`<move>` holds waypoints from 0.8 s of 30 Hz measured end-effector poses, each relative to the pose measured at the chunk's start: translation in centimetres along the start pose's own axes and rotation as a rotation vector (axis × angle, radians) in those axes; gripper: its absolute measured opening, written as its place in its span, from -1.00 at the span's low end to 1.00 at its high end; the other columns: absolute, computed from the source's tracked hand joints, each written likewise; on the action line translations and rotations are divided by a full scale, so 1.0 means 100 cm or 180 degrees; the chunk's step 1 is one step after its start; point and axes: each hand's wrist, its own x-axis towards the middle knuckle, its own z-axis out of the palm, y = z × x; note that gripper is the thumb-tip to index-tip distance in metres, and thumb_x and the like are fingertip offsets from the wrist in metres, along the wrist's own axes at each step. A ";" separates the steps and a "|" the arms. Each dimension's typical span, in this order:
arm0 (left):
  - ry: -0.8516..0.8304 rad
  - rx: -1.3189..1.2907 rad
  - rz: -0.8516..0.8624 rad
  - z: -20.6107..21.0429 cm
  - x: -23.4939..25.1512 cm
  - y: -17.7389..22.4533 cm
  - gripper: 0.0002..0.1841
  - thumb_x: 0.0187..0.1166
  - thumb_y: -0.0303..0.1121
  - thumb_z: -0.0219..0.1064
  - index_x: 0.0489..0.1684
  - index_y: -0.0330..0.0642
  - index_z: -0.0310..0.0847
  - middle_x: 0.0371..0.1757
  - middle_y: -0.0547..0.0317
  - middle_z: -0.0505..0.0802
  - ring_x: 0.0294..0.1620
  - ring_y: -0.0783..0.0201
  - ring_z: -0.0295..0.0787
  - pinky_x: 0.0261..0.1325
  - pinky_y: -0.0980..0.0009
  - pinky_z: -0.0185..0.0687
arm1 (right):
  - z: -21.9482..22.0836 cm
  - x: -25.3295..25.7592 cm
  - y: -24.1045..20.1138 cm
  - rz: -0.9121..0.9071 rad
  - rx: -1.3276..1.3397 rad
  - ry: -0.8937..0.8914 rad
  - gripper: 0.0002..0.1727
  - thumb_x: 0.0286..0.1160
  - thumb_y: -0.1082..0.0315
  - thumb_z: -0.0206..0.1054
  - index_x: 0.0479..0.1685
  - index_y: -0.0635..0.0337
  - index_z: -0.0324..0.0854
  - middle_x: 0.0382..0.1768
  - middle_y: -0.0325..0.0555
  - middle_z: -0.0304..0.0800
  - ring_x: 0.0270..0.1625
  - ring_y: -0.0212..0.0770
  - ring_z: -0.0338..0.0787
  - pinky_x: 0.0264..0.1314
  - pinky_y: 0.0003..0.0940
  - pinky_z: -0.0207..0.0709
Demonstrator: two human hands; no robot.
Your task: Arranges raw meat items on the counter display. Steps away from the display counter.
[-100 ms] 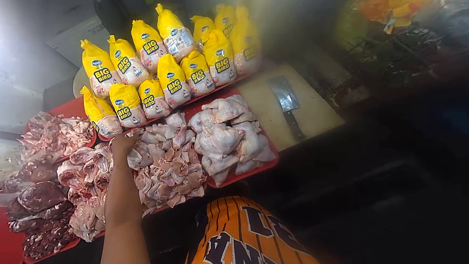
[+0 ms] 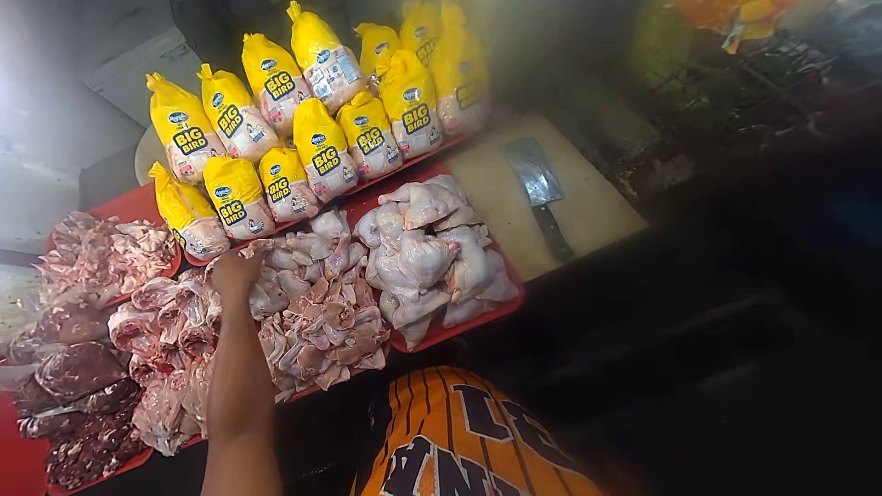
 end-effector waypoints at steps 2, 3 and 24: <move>0.0151 0.0099 0.0157 0.025 -0.025 0.012 -0.42 0.55 0.00 0.42 0.31 -0.33 0.63 0.38 -0.56 0.63 0.29 -0.54 0.64 0.19 -0.54 0.53 | 0.000 0.022 -0.010 0.0178 -0.0058 -0.0021 -0.45 0.88 0.10 0.03 0.50 0.43 0.46 0.25 0.27 0.71 0.06 -0.02 0.82 0.14 -0.08 0.71; 0.0193 0.0149 0.0303 0.046 -0.033 0.011 -0.41 0.50 -0.08 0.46 0.43 -0.28 0.58 0.49 -0.55 0.56 0.33 -0.56 0.61 0.20 -0.53 0.54 | -0.002 0.039 -0.002 -0.0105 -0.0077 -0.0008 -0.44 0.85 0.09 0.04 0.45 0.47 0.49 0.16 0.31 0.75 -0.04 -0.03 0.86 0.00 -0.10 0.76; 0.0410 -0.0323 0.1135 0.045 -0.039 0.044 -0.45 0.66 -0.09 0.27 0.55 -0.21 0.55 0.59 -0.29 0.58 0.58 -0.39 0.46 0.48 -0.44 0.37 | 0.001 0.103 -0.005 0.0132 0.0002 0.0187 -0.51 0.84 0.08 0.11 0.54 0.19 0.47 0.22 0.22 0.73 -0.06 0.08 0.86 -0.05 0.08 0.76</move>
